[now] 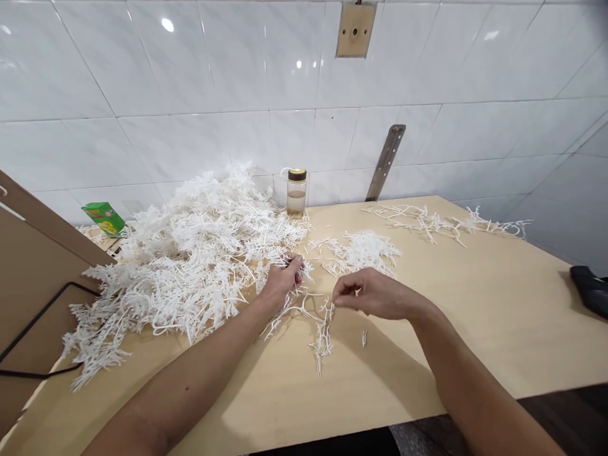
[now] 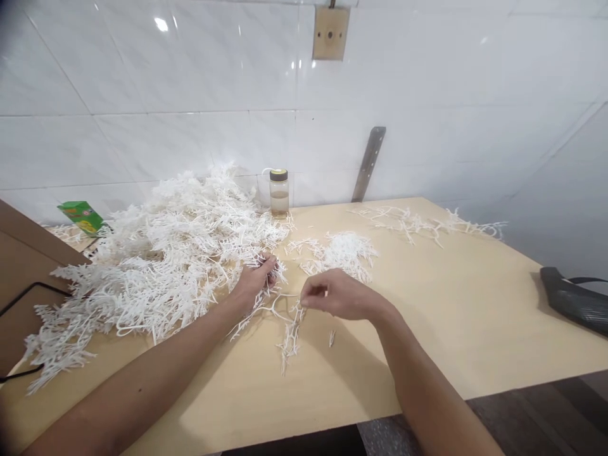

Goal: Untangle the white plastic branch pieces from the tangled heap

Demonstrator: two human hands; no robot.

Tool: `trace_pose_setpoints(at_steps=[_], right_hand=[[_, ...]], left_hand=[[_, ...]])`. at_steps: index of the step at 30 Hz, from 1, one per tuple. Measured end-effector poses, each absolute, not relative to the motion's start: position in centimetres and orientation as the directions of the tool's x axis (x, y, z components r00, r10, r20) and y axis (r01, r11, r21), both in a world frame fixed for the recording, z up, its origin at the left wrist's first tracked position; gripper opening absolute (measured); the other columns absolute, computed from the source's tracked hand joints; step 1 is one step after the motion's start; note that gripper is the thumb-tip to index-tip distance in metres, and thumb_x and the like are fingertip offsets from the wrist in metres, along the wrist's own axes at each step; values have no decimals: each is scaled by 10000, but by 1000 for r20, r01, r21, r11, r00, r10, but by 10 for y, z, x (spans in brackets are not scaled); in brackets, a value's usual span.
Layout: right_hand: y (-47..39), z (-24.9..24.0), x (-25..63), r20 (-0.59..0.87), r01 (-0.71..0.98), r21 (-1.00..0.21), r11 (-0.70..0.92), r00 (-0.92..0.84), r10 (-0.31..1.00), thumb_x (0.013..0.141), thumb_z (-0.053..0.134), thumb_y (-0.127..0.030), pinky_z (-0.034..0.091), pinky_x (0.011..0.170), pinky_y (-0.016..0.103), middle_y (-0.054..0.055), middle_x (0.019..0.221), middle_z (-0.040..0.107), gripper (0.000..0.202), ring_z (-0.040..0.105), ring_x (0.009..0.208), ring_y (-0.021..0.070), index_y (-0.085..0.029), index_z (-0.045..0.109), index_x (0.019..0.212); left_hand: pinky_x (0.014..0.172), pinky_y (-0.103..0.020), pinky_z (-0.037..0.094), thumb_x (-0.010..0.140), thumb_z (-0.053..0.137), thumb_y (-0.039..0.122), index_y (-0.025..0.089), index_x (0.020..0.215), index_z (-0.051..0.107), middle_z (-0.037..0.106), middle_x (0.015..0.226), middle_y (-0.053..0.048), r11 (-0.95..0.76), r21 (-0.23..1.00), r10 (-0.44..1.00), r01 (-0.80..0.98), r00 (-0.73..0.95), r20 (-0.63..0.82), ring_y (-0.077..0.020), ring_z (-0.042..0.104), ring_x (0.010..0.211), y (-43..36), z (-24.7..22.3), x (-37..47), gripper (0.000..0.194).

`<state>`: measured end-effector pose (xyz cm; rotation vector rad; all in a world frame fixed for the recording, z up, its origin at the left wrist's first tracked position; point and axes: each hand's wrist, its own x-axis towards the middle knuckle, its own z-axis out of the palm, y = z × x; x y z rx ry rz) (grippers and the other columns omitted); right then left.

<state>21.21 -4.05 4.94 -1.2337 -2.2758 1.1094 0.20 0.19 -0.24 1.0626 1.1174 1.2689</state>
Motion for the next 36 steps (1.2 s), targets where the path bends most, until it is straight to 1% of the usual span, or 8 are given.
trace_pose_setpoints(at_steps=[2,4,11,16,25,30,33,36], right_hand=[[-54,57,208,-146,530,-738,417,-729,669,810,634,-264,436,614,237,-2,731,692,102,602,653,132,-210,718,794],[-67,59,201,-142,528,-700,482,-763,630,813,615,-199,421,623,239,-1,746,692,113,602,665,134,-217,727,809],[-92,38,175,-137,611,-569,550,-730,669,791,707,-258,385,673,263,-4,755,668,278,579,713,165,-231,648,1062],[-94,29,171,-124,670,-525,524,-669,732,882,604,-239,363,652,259,7,795,655,46,557,730,153,-202,611,855],[-94,29,195,-64,608,-534,587,-721,690,932,531,-232,400,712,274,18,824,640,190,577,760,151,-218,680,814],[-62,16,224,-23,716,-493,494,-579,815,900,543,-245,419,691,283,15,797,673,164,600,743,168,-230,684,818],[-39,8,240,209,869,-362,337,-276,938,911,459,-219,430,682,310,59,851,676,212,605,734,190,-206,664,857],[-38,8,235,437,883,-348,315,-145,888,924,466,-251,452,684,331,101,961,679,194,614,735,200,-185,642,971]], left_hand=[[412,-184,335,695,690,436,176,697,549,489,565,41,38,988,999,-151,-15,-41,-66,442,436,2,-2,2,296],[408,-183,329,680,703,426,177,700,551,490,558,43,49,985,998,-165,-35,-55,-66,439,430,2,-1,3,293],[414,-184,348,630,736,398,177,681,538,484,556,51,36,969,990,-244,-125,-68,-60,430,431,7,1,4,301],[431,-186,367,653,728,353,169,689,553,510,566,47,46,966,982,-255,-167,-91,-61,449,445,9,1,0,257],[431,-198,391,628,778,336,163,704,564,537,578,58,38,937,923,-348,-347,-167,-60,465,418,25,1,-7,285],[426,-194,392,619,781,323,166,708,561,532,557,60,25,934,924,-355,-349,-158,-61,464,412,28,-2,-8,285],[431,-195,397,607,794,355,165,702,558,515,530,64,23,938,928,-346,-342,-150,-64,467,412,27,-2,-9,317],[440,-204,407,614,791,372,162,692,556,524,529,58,34,939,931,-341,-331,-154,-69,478,415,28,-1,-10,325]])
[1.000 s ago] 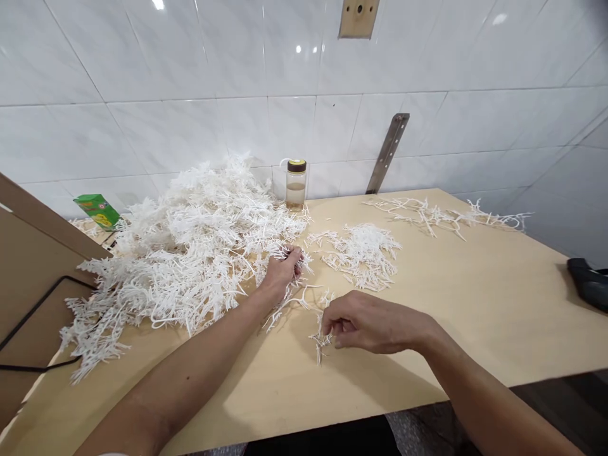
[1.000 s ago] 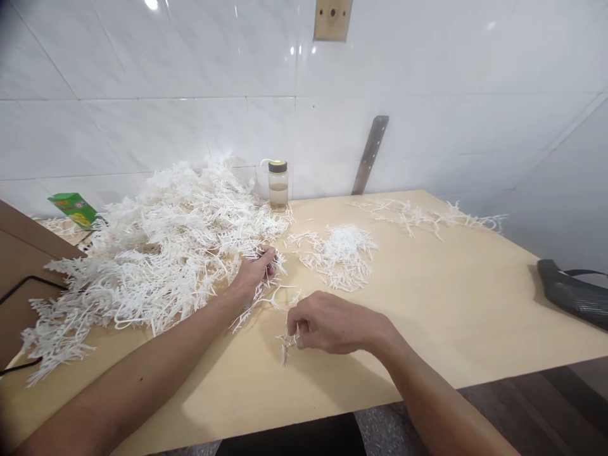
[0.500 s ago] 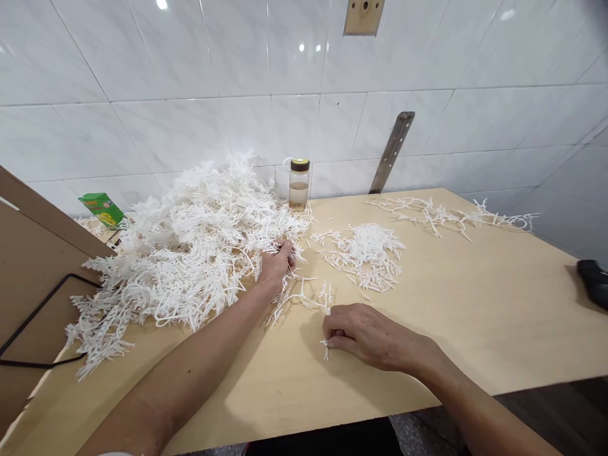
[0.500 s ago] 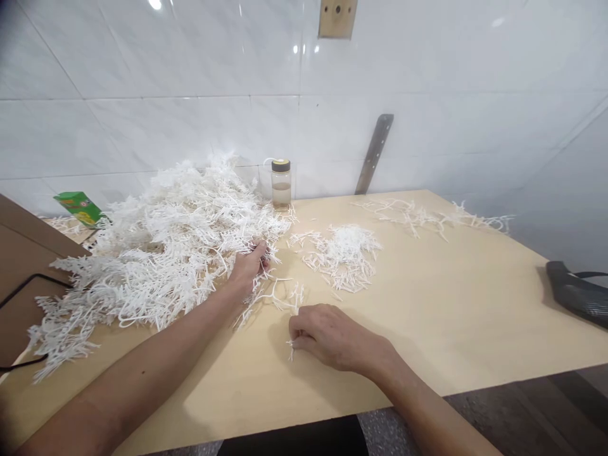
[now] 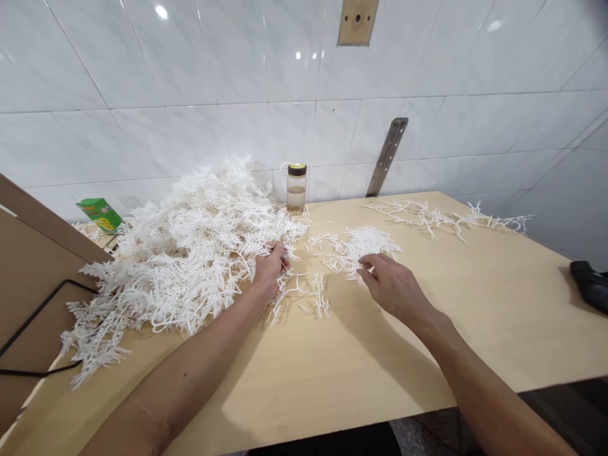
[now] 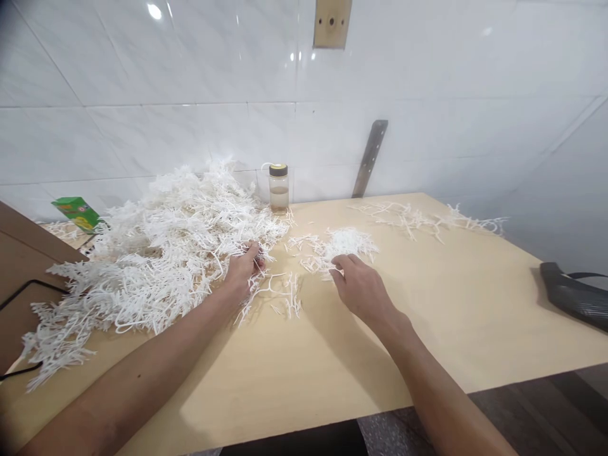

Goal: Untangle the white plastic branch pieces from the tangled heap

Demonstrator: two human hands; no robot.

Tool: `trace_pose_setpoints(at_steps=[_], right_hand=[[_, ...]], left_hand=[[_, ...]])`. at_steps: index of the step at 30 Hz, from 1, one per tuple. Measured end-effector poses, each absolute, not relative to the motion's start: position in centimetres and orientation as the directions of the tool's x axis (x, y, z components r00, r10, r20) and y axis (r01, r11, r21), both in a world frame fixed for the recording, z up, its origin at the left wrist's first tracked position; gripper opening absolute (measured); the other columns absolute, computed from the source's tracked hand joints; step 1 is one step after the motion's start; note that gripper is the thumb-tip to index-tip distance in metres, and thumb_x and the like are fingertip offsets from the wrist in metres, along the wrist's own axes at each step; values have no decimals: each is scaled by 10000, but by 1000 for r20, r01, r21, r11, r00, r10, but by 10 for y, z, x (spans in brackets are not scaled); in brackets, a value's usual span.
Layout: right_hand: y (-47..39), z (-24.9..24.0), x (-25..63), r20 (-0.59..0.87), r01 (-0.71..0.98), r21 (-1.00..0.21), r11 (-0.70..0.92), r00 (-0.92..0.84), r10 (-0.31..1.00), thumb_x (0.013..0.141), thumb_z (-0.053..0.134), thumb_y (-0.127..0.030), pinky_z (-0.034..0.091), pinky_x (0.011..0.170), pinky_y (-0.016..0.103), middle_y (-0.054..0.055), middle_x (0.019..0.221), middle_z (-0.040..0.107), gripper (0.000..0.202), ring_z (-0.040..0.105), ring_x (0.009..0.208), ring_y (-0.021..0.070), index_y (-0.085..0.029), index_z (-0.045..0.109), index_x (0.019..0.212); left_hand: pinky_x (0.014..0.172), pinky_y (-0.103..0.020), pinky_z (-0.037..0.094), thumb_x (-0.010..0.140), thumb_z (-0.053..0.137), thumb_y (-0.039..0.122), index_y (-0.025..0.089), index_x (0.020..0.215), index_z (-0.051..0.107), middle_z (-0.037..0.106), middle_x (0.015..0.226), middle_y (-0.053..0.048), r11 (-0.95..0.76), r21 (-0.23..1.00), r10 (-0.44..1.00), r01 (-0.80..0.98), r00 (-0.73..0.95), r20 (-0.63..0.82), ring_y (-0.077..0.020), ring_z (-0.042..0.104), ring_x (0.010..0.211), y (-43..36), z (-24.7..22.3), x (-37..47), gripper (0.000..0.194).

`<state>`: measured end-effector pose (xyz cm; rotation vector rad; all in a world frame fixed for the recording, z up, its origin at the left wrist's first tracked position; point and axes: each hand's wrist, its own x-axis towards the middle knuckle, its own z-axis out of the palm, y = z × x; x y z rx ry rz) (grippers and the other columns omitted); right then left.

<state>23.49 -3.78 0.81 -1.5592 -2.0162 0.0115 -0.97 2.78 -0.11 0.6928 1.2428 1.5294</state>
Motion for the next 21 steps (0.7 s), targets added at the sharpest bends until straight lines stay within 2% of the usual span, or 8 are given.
trace_pose_setpoints(at_steps=[2,4,6,10,13,16,19,21], right_hand=[[-49,12,218,457,803,-405,437,-236,857,955,460,-289,469,697,312,85,954,687,205,626,734,180,-193,640,968],[-64,15,194,400,737,-420,529,-373,837,976,447,-298,475,733,297,62,919,694,226,639,777,172,-202,649,946],[-76,14,170,321,744,-363,561,-466,825,983,441,-288,462,726,293,63,906,689,237,641,782,175,-195,658,972],[-80,3,136,110,855,-173,489,-476,872,964,452,-217,408,623,283,93,866,664,208,624,707,192,-158,641,899],[-79,-1,127,66,861,-113,496,-491,868,937,435,-123,368,593,277,98,857,654,197,608,677,190,-150,618,869],[-87,6,131,80,811,-194,552,-548,833,929,443,-128,362,609,271,81,840,655,194,593,692,174,-155,611,836],[-96,19,150,81,691,-403,600,-627,775,882,512,-163,371,634,250,24,794,655,115,565,683,138,-182,603,814],[-95,24,170,12,689,-462,558,-625,781,830,534,-134,346,599,242,-5,716,637,115,534,633,122,-193,587,747]], left_hand=[[435,-207,403,612,792,359,164,698,554,530,536,58,36,936,931,-350,-329,-159,-71,478,409,29,-1,-9,319],[427,-208,398,609,794,348,167,706,553,530,543,61,27,933,930,-359,-333,-155,-69,471,402,30,-1,-9,316],[422,-207,396,604,797,354,167,713,557,536,554,60,19,931,929,-364,-338,-151,-66,465,400,30,-2,-9,323],[429,-206,395,577,818,395,154,711,580,559,571,44,47,937,935,-346,-315,-163,-65,475,417,27,-3,-9,364],[442,-206,403,540,839,413,151,731,595,577,596,38,47,940,944,-338,-293,-152,-64,481,435,25,-2,-9,406],[445,-204,404,527,846,411,157,762,598,588,624,40,48,937,949,-346,-277,-151,-58,474,440,24,0,-9,426],[444,-199,393,558,830,390,160,778,600,584,627,44,58,935,955,-349,-252,-154,-54,470,436,24,1,-9,393],[448,-198,389,579,818,379,159,765,596,568,605,48,78,934,958,-349,-235,-168,-55,471,433,23,1,-10,363]])
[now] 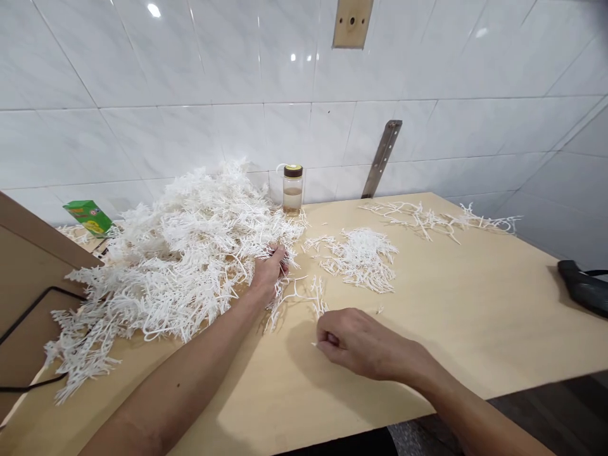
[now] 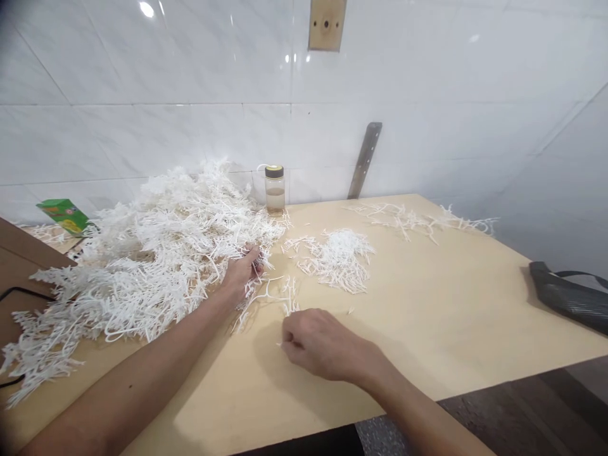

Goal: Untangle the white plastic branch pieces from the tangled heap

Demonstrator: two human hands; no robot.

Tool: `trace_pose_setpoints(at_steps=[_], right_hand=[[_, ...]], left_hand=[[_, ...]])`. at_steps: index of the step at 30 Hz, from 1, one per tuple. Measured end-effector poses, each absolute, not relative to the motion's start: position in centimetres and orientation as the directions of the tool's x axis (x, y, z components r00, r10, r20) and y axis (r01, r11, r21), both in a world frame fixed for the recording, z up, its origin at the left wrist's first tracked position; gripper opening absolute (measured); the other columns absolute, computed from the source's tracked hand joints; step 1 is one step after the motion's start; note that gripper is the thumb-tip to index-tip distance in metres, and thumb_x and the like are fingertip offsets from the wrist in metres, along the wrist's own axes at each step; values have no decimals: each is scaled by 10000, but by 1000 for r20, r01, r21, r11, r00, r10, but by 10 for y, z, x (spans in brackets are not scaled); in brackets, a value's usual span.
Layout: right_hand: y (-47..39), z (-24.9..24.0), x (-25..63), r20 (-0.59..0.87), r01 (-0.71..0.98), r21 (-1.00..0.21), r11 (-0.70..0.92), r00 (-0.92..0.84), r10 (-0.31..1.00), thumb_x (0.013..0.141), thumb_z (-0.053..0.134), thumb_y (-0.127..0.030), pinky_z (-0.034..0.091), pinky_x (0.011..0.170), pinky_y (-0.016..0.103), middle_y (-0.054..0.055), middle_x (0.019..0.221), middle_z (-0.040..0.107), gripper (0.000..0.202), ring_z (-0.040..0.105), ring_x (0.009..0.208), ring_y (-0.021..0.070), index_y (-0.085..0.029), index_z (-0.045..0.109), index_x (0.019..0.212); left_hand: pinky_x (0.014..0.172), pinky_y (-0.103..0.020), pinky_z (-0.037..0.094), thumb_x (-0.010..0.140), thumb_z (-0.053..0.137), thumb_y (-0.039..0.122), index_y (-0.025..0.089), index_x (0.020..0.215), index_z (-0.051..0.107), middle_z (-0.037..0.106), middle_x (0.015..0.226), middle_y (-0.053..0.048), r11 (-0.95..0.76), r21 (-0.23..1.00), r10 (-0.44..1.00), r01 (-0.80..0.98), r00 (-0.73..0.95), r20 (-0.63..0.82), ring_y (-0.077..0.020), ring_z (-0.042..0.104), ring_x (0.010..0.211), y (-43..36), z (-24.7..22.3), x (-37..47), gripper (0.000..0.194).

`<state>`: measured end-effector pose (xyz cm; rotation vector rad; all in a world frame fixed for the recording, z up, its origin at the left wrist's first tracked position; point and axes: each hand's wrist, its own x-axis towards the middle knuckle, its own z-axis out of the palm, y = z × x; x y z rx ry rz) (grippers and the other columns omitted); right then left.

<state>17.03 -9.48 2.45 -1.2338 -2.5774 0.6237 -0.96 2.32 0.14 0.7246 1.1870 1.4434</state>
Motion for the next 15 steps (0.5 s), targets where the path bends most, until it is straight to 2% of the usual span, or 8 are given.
trace_pose_setpoints(at_steps=[3,4,6,8,9,11,13,15], right_hand=[[-78,21,201,-82,764,-477,435,-531,843,835,501,-145,330,561,246,-13,671,628,159,521,586,124,-202,586,713],[-70,18,209,-62,799,-455,392,-468,882,848,485,-158,340,569,253,-1,682,633,172,534,600,135,-201,597,726],[-57,10,219,127,908,-334,254,-224,966,876,442,-167,360,606,283,45,747,642,196,560,661,170,-187,605,771],[-50,5,219,270,921,-330,207,-119,956,898,452,-205,386,649,300,76,868,659,173,588,736,190,-177,622,902],[-49,3,215,294,903,-358,240,-135,946,904,464,-222,397,666,301,76,912,660,172,594,752,188,-180,623,958],[-53,2,205,263,827,-426,367,-275,925,905,490,-236,411,685,288,54,935,654,176,594,743,164,-202,627,1010],[-59,2,195,210,779,-436,451,-399,892,898,489,-205,404,685,278,32,863,633,155,575,718,151,-212,639,937],[-63,2,189,174,778,-423,464,-433,885,883,476,-165,389,670,270,19,788,602,158,548,689,144,-205,624,842]], left_hand=[[454,-199,386,590,812,363,158,742,582,561,589,48,104,935,958,-339,-218,-185,-58,476,433,23,2,-10,343],[456,-199,387,590,810,357,159,743,579,562,591,47,103,936,959,-336,-215,-183,-58,478,435,22,3,-10,341],[450,-199,381,590,802,351,164,750,571,553,590,52,95,939,962,-330,-211,-171,-59,473,432,21,3,-10,338],[444,-201,377,590,796,355,169,758,564,538,585,60,89,940,966,-328,-201,-161,-59,466,427,21,4,-10,341],[443,-202,377,587,797,357,171,763,563,534,586,63,86,941,967,-327,-198,-158,-58,464,425,20,4,-10,347],[445,-203,380,575,806,359,171,774,564,537,593,64,84,942,968,-326,-197,-155,-57,467,427,20,3,-10,365],[446,-204,377,572,813,364,170,778,568,540,592,64,79,943,970,-323,-193,-148,-57,469,427,21,2,-10,375],[444,-205,372,580,815,372,167,773,569,539,584,63,75,944,973,-320,-186,-140,-60,470,425,21,2,-10,374]])
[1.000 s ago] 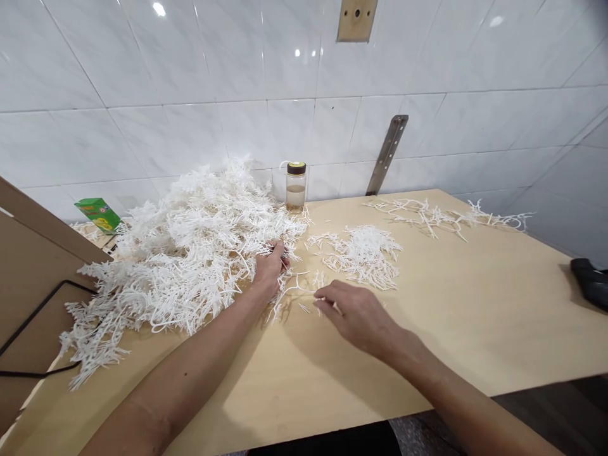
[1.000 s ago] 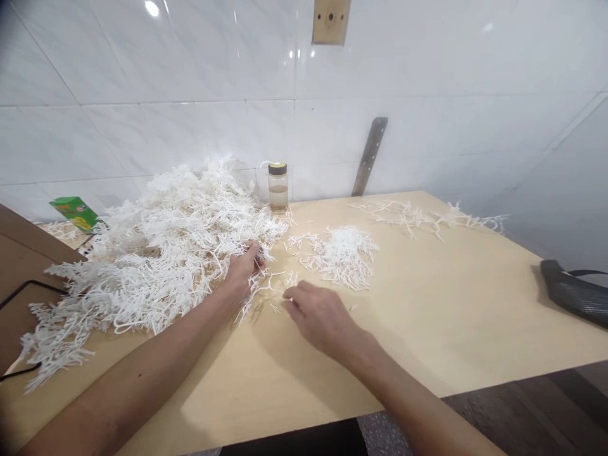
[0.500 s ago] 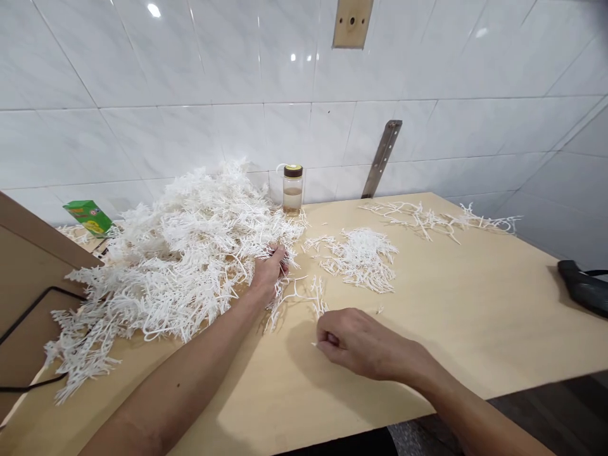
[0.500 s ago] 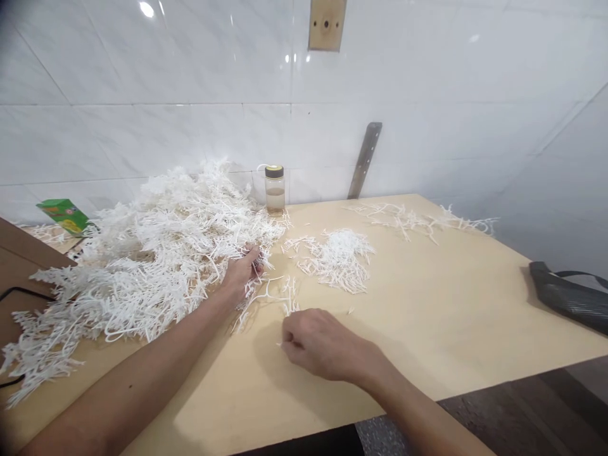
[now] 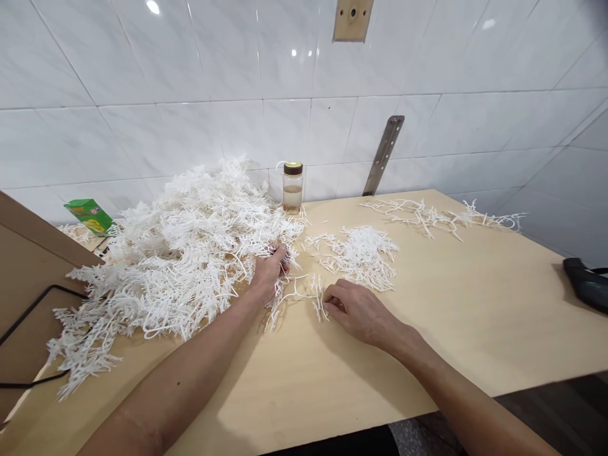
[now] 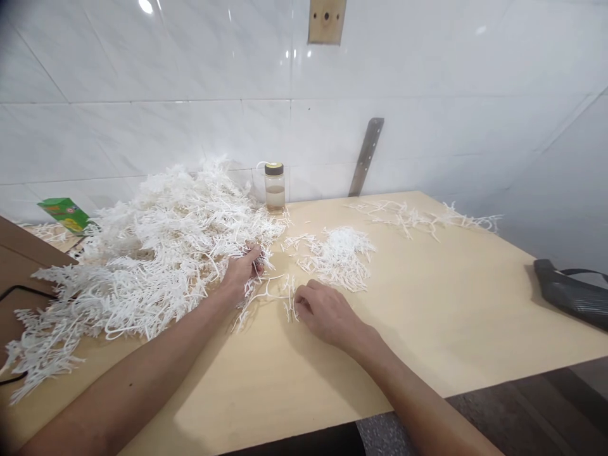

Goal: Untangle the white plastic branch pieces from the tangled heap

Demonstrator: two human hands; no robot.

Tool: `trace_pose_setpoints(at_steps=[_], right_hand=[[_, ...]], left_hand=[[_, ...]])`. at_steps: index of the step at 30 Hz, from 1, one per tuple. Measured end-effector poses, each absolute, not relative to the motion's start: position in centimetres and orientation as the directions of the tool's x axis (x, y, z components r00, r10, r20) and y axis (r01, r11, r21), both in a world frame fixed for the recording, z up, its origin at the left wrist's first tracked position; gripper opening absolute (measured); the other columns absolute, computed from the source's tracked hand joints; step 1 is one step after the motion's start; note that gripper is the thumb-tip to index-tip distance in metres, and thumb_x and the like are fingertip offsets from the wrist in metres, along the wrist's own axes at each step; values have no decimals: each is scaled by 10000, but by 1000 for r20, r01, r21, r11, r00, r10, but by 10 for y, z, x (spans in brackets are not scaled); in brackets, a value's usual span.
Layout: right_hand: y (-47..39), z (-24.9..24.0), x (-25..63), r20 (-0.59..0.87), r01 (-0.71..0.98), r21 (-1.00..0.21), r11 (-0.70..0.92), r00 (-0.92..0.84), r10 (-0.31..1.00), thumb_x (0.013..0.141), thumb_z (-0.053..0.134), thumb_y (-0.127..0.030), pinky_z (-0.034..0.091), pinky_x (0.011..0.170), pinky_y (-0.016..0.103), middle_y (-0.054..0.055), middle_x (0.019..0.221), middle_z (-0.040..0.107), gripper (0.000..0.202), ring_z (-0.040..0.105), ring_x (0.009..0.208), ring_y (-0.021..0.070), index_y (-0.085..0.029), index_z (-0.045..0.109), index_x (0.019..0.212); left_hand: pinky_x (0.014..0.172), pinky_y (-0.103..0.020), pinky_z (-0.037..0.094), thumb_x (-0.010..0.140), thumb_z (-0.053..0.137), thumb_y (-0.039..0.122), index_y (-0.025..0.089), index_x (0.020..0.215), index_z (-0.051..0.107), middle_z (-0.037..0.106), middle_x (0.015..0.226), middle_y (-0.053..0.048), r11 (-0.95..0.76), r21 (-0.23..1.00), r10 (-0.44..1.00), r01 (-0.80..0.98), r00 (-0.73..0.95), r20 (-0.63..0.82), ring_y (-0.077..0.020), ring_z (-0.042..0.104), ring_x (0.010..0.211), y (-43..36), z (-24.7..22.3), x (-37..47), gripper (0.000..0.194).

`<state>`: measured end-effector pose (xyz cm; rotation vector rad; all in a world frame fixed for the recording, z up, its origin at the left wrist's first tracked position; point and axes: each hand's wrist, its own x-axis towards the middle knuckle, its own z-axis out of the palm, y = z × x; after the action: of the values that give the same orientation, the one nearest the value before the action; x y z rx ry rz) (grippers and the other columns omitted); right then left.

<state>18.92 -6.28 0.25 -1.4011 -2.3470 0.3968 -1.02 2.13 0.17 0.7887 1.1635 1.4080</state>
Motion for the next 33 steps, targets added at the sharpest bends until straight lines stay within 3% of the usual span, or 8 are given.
trace_pose_setpoints(at_steps=[5,12,17,20,22,24,27,33], right_hand=[[-53,0,198,135,858,-394,330,-301,944,852,467,-135,358,632,262,17,763,597,138,517,665,142,-194,586,814],[-12,-9,239,153,939,-301,165,-123,981,838,453,-102,374,693,270,54,852,635,189,569,777,170,-184,623,842],[2,-3,251,208,971,-226,74,-27,978,864,445,-105,401,702,287,86,891,647,209,599,831,204,-170,642,894],[-2,1,233,323,972,-209,110,-37,946,898,453,-142,436,723,301,109,1022,657,222,619,853,209,-158,640,1017],[-5,1,215,394,954,-182,238,-151,906,933,474,-214,462,779,305,136,1225,608,290,619,977,222,-154,593,1191],[-2,-1,199,372,927,-113,359,-295,880,951,485,-260,471,829,314,134,1358,541,355,577,1130,247,-184,545,1292],[10,-3,190,243,918,-61,392,-367,898,989,413,-258,472,821,304,102,1290,594,288,613,1082,227,-220,628,1178],[29,-8,222,214,989,-81,124,-104,971,973,384,-204,467,696,310,127,1149,648,310,673,894,240,-171,674,1079]], left_hand=[[415,-206,359,593,810,372,162,750,570,515,560,65,73,952,978,-298,-165,-126,-59,443,408,22,2,-11,356],[367,-183,256,562,829,433,162,689,546,493,527,58,122,955,990,-270,95,-99,-50,407,384,20,1,-12,412],[383,-175,282,548,840,448,152,719,574,541,574,42,162,956,976,-245,181,-119,-49,439,400,21,-2,-13,434],[381,-179,288,548,837,462,152,728,574,552,593,38,165,954,974,-248,196,-118,-52,448,403,22,-3,-14,445],[387,-182,302,551,834,471,152,731,572,557,605,37,166,956,974,-243,189,-121,-50,450,403,22,-4,-13,450],[396,-184,316,561,827,482,151,736,576,563,616,34,161,961,975,-225,187,-119,-47,449,407,22,-5,-13,451],[406,-189,327,583,815,499,151,756,588,553,617,34,146,971,972,-188,207,-106,-50,446,421,21,-6,-14,450],[446,-199,351,633,786,514,152,801,619,557,650,21,123,989,965,-81,243,-101,-62,450,476,14,0,-16,433]])
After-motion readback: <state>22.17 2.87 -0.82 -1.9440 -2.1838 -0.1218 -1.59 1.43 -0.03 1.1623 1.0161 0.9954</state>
